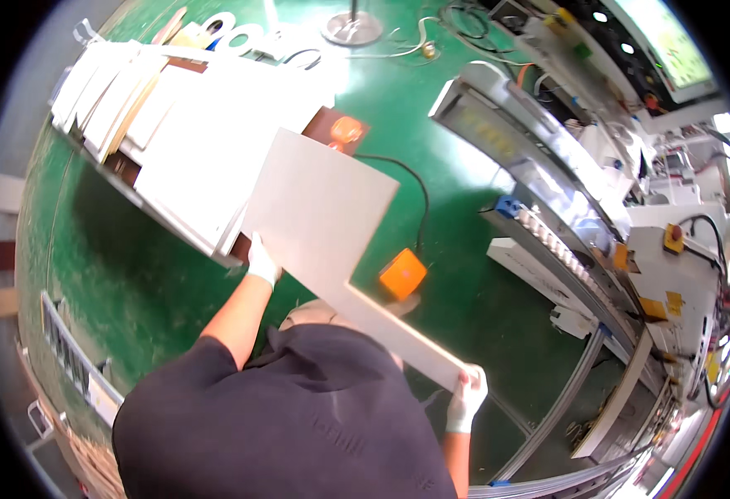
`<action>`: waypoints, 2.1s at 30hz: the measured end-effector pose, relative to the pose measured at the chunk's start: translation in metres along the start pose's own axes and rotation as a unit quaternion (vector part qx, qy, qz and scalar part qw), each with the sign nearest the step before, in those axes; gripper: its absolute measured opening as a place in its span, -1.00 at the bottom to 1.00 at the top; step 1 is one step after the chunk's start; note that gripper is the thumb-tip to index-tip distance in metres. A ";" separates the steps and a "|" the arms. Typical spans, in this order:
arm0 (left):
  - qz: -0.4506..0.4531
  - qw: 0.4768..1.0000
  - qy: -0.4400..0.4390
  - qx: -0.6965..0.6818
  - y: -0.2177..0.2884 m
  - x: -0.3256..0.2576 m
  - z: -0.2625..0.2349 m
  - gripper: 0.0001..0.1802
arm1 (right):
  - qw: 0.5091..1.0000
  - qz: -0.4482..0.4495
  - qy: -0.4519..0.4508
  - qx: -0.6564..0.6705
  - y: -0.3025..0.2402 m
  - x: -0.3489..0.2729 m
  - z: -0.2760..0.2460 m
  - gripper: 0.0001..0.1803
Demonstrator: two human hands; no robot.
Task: The person picks up white rectangular boards from a stack on a table and feeds them one at a time into an edge-banding machine, repeating the process for multiple boards.
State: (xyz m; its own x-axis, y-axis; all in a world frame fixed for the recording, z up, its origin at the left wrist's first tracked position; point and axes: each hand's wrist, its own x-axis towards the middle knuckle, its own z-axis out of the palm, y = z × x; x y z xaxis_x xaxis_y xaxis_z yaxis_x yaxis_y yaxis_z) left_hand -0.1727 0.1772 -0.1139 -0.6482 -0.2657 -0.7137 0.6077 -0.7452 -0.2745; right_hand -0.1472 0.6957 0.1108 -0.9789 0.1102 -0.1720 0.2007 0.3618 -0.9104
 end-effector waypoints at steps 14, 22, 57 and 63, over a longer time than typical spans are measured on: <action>-0.330 0.422 -0.476 0.697 -0.332 -0.163 0.108 -0.56 | 0.695 0.456 0.406 0.378 0.195 -0.188 0.022 -0.39; -0.474 0.571 -0.305 0.597 -0.446 -0.131 0.060 -0.59 | 0.685 0.384 0.498 0.370 0.155 -0.204 0.003 -0.50; -0.263 0.188 -0.233 0.917 -0.707 -0.086 -0.108 -0.34 | 0.594 0.321 0.435 0.596 0.107 -0.003 -0.177 -0.55; -0.305 0.270 -0.262 0.875 -0.772 -0.128 -0.141 -0.27 | 0.582 0.327 0.415 0.618 0.151 -0.002 -0.246 -0.45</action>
State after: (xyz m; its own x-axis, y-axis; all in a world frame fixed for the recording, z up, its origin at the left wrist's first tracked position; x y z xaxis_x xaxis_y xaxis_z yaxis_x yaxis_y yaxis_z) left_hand -0.4944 0.8732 0.0982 -0.6371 0.5250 -0.5644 -0.5357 0.2249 0.8139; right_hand -0.1054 0.9780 0.0662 -0.2504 0.4444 -0.8601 -0.1626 -0.8951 -0.4152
